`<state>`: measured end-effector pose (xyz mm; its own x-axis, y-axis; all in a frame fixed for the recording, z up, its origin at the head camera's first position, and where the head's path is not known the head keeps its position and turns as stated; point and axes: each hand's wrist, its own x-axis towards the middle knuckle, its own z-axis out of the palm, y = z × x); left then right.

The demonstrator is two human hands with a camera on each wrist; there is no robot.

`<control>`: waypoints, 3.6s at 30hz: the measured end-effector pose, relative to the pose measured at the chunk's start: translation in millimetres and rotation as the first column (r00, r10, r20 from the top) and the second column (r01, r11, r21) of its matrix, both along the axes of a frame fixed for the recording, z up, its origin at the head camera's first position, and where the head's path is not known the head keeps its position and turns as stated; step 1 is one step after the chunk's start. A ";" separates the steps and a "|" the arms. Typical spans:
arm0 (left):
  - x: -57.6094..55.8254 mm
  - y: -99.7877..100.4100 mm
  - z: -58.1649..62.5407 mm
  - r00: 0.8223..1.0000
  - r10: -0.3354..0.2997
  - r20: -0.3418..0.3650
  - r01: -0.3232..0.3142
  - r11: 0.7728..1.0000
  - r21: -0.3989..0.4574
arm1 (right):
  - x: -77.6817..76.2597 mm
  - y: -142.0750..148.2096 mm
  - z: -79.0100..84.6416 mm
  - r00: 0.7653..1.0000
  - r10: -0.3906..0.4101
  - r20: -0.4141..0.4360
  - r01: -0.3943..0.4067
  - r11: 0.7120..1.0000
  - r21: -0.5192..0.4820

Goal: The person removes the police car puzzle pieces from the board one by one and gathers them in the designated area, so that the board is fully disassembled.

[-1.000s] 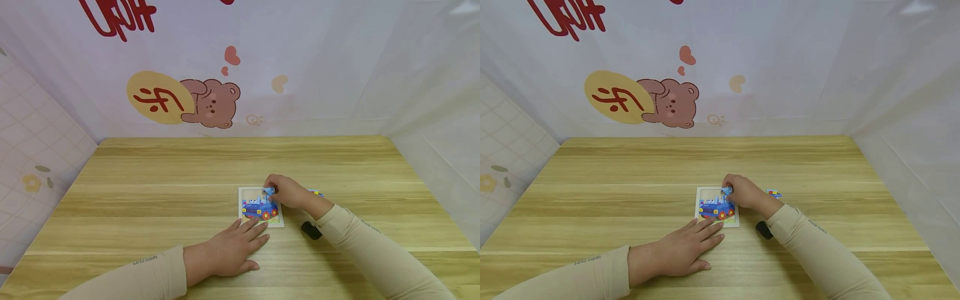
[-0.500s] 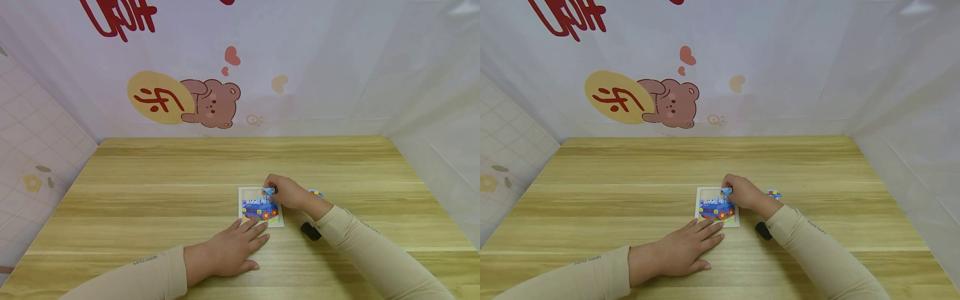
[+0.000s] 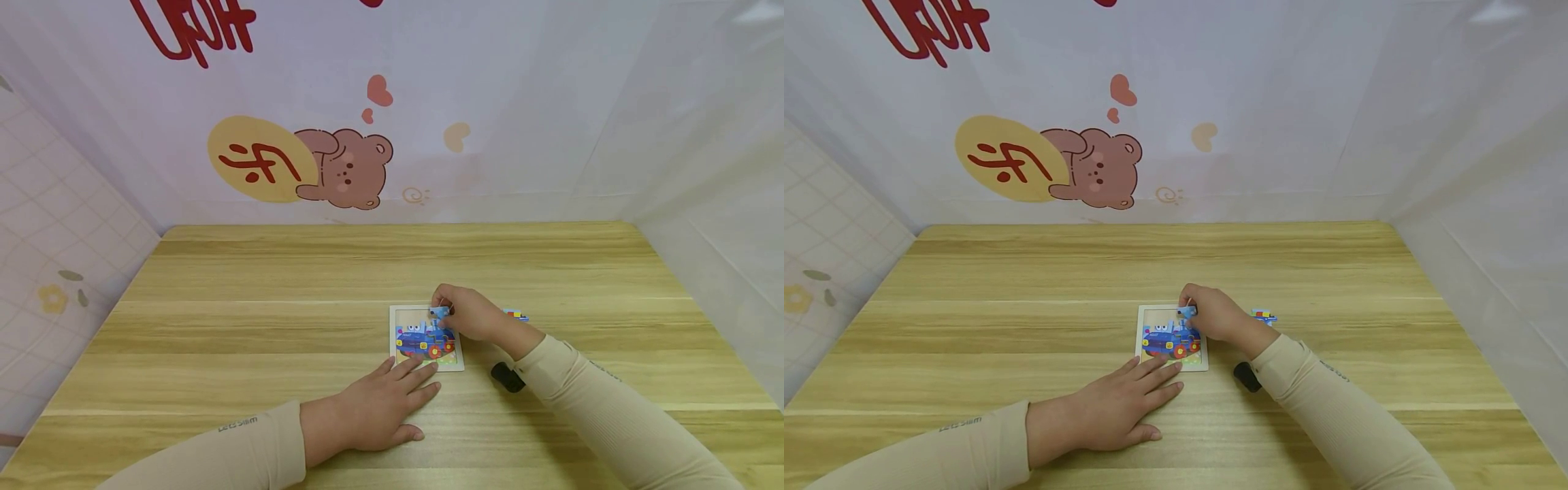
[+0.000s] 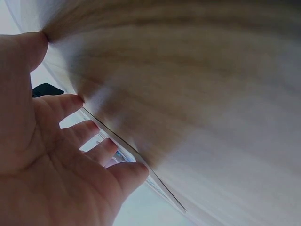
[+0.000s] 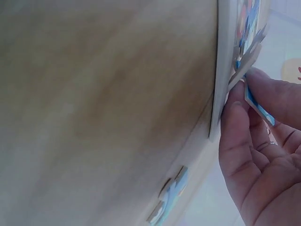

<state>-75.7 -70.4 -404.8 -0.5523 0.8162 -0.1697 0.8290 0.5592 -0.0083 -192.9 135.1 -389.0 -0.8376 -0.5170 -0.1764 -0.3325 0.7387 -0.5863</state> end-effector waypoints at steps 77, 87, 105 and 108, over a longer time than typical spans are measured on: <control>-0.3 -2.1 2.6 1.000 -0.011 -0.005 0.011 1.000 0.008 | -7.2 65.7 24.1 0.982 -0.171 0.083 0.185 0.961 -0.206; -0.2 -1.4 0.4 1.000 -0.010 -0.015 0.011 1.000 0.017 | -11.8 97.7 23.5 0.973 -0.211 0.098 0.227 0.954 -0.196; -0.7 -1.3 -0.7 1.000 -0.004 -0.012 0.004 1.000 0.015 | -16.5 141.7 12.8 0.966 -0.230 0.115 0.244 0.962 -0.125; -0.5 -1.0 0.3 1.000 -0.005 -0.011 0.006 1.000 0.015 | -15.7 146.5 12.3 0.963 -0.236 0.131 0.250 0.962 -0.110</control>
<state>-76.2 -71.4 -404.5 -0.5496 0.8217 -0.1511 0.8320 0.5547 -0.0093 -208.6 281.6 -376.7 -0.9185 -0.3245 -0.2261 -0.0770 0.7075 -0.7026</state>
